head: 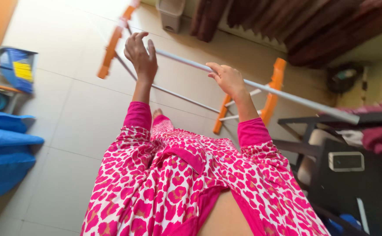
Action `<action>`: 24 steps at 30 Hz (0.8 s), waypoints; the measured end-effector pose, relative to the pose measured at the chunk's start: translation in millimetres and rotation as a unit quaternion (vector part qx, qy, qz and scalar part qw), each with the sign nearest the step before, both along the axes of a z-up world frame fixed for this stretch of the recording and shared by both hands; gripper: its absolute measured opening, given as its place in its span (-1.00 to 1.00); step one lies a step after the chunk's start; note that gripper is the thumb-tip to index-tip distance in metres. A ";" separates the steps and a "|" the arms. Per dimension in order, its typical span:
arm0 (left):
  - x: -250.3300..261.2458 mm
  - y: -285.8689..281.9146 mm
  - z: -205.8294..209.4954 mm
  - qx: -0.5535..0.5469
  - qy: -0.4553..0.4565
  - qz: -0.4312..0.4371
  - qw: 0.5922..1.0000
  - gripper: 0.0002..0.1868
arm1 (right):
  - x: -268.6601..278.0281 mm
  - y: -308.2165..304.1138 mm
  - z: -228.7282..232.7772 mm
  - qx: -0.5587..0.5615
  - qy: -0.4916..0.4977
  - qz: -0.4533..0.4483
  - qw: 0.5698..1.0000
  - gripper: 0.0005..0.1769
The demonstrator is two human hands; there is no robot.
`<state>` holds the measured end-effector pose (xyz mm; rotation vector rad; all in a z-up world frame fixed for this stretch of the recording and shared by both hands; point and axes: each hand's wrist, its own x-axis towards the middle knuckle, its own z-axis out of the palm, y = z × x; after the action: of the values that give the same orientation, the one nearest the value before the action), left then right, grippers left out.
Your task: The person kneels on the floor and first wipes an orange bar of a folding clothes-drying rack with a blue cloth. They then unfold the rack's legs, attach and seat the white metal rails into the orange end frames, and stand the assembled rack upright near the window.
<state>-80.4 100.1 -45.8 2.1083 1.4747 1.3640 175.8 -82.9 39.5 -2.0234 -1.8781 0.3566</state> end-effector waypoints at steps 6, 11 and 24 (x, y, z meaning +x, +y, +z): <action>-71.7 124.8 -87.1 -0.189 0.136 0.068 0.970 -0.48 | -41.0 114.3 -57.1 -0.080 0.025 -0.054 0.995 -0.60; -93.0 177.1 -128.4 -0.255 0.212 -0.011 0.943 -0.27 | -63.3 157.3 -103.6 -0.139 -0.014 -0.080 0.987 -0.61; -28.4 254.1 -127.8 -0.290 0.273 -0.093 0.913 -0.14 | -45.3 214.7 -125.6 -0.121 -0.029 -0.153 0.980 -0.62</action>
<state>-108.8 354.2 -173.6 2.2059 1.5448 0.1983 130.5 131.8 -86.2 -2.4655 -1.5805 0.4655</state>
